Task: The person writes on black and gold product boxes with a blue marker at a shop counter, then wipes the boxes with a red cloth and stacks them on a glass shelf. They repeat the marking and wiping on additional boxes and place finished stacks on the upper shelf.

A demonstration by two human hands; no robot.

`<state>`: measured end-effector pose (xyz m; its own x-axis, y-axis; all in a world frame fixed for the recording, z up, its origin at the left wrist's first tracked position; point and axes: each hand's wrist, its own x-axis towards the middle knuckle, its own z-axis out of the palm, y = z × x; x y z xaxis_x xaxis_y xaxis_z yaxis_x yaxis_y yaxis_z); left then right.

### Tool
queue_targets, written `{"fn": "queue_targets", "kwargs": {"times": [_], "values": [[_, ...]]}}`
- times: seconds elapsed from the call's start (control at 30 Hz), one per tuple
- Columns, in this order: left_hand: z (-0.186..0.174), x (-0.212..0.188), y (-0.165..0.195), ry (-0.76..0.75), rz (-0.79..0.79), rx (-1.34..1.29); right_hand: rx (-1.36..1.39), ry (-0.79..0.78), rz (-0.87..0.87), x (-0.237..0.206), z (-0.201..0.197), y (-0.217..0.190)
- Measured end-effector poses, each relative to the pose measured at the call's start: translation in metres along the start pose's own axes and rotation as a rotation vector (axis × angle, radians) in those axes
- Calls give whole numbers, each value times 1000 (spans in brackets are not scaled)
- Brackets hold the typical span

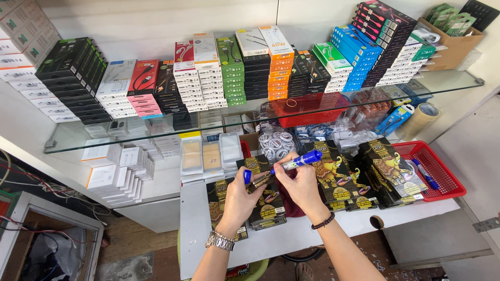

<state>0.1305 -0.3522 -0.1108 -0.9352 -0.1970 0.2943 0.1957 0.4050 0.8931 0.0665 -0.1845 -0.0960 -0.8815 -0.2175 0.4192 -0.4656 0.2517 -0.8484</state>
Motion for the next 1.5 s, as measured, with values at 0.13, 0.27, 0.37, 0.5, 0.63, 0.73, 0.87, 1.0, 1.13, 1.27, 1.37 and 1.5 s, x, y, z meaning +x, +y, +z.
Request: {"fn": "queue_targets", "kwargs": {"times": [0.13,0.27,0.37,0.5,0.63,0.73,0.87,1.0,1.13,1.27,1.37,1.5], "values": [[0,0,0,6,19,-11,12,-10,34,0,0,1],[1,0,2,1,-30,4,-3,-7,0,0,0,1],[0,-1,3,-35,-132,5,14,-12,16,0,-1,0],[0,-1,4,-2,20,-40,2,10,-2,-1,-1,0],[0,-1,6,-11,-17,-28,-4,-2,24,-1,-2,1],[-1,-1,8,-17,-35,-29,8,6,24,0,-2,1],[-1,-1,10,-54,-179,-3,-17,12,-12,0,-2,1],[-1,-2,8,-4,22,-36,-4,-2,40,0,-2,1],[0,-2,3,-10,-13,-24,9,10,29,0,-2,3],[1,-2,2,-13,4,-31,-15,15,-2,0,-2,3],[0,-2,3,-9,20,-39,12,7,24,1,-2,2],[-1,-1,7,-22,-48,-9,-2,23,-12,1,-3,2]]}}
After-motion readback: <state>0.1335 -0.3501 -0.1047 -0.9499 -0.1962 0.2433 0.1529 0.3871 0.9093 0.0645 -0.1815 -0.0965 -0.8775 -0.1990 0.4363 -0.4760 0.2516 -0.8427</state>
